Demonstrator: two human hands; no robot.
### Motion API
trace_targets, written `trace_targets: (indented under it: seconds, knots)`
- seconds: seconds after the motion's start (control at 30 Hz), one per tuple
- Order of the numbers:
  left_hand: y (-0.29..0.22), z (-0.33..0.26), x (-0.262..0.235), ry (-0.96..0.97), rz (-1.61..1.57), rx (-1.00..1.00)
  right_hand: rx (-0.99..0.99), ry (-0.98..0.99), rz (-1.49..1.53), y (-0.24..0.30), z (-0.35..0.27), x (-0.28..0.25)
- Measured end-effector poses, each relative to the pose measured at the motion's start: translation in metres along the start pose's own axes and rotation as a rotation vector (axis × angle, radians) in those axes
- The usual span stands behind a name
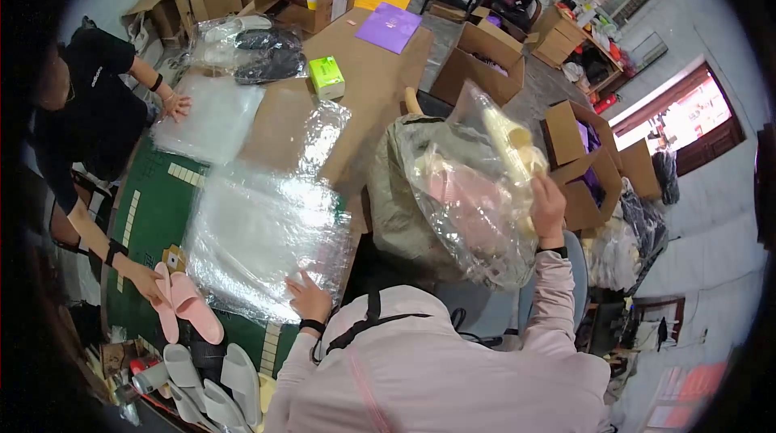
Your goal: The recorder takes pairs of sandals from a large bag, places them into individual clear plastic bags, and organizes them on a table for shipping.
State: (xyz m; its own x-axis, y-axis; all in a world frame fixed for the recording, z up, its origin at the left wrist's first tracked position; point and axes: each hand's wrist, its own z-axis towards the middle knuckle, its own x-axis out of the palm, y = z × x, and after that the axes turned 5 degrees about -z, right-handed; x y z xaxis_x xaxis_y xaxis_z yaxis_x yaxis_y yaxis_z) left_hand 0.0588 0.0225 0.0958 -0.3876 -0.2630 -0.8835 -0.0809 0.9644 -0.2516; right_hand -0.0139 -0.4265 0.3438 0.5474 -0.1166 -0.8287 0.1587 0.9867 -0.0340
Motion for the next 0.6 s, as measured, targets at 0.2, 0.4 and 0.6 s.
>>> trace_targets:
  seconds: [0.2, 0.4, 0.6]
  knots:
    - [-0.003, 0.0, -0.004, 0.02, -0.002, -0.001, 0.336, 0.117, 0.269, -0.026, -0.034, 0.039]
    - [0.002, 0.002, 0.003, -0.001, 0.031, -0.025, 0.349, 0.842, 0.34, -0.029, -0.039, 0.051]
    - [-0.007, 0.002, -0.001, 0.008, 0.047, -0.025, 0.358, 1.36, 0.51, -0.054, -0.039, 0.067]
